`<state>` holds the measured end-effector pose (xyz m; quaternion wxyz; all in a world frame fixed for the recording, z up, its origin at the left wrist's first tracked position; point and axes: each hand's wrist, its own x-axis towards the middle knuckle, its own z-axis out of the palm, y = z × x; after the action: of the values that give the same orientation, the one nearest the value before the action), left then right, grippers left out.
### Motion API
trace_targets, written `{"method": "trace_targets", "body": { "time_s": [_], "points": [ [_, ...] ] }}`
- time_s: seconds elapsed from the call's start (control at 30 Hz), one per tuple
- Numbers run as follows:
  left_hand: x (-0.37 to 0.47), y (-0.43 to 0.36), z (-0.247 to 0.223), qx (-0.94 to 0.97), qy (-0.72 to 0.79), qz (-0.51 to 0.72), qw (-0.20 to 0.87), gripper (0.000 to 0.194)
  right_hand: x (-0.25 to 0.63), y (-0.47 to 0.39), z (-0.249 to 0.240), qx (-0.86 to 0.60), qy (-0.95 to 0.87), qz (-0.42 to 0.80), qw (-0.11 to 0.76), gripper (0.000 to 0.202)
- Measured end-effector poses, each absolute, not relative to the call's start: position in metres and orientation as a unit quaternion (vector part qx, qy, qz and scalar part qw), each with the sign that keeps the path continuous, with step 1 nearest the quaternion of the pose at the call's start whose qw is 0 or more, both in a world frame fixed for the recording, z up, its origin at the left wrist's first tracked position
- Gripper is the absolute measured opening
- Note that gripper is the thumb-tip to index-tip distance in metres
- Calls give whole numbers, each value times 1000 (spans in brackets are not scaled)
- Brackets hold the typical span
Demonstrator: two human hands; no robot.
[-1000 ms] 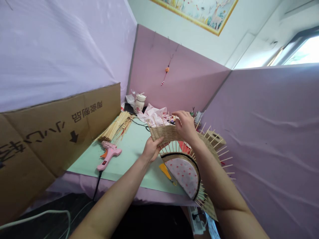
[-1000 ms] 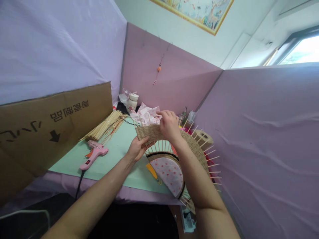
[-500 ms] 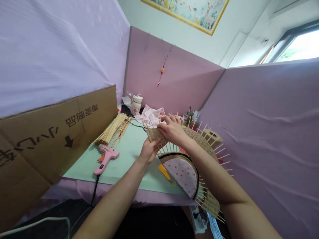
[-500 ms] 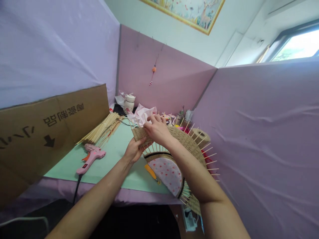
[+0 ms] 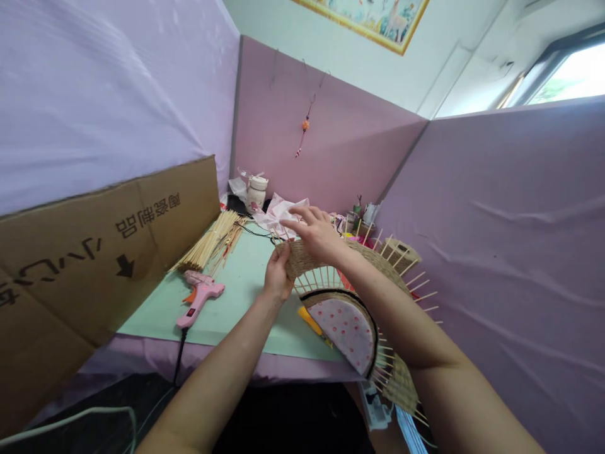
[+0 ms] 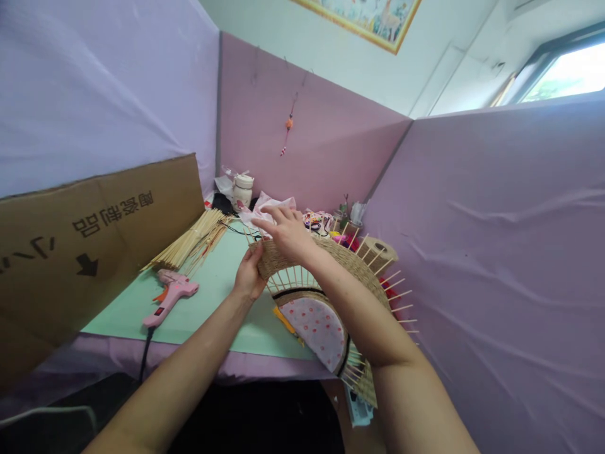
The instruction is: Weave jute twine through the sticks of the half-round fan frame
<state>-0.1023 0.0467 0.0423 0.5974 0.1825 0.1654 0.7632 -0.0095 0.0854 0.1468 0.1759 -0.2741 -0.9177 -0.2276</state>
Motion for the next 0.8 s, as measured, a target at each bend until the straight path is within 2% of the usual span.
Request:
{"method": "trace_targets", "body": {
  "time_s": [0.13,0.3,0.53,0.7,0.8],
  "points": [
    [-102,47,38,176,178,776,579,34,-23,97,159,-209,-942,-244,95,20],
    [-99,52,32,168,186,788,563,36,-20,113,166,-205,-947,-236,81,15],
    [-104,54,30,178,213,784,555,46,-16,112,152,-186,-953,-192,145,31],
    [-106,53,32,203,230,797,520,43,1,89,146,-160,-955,-202,145,21],
    [-107,54,32,215,253,805,492,40,13,63,135,-245,-933,-211,156,11]
  ]
}}
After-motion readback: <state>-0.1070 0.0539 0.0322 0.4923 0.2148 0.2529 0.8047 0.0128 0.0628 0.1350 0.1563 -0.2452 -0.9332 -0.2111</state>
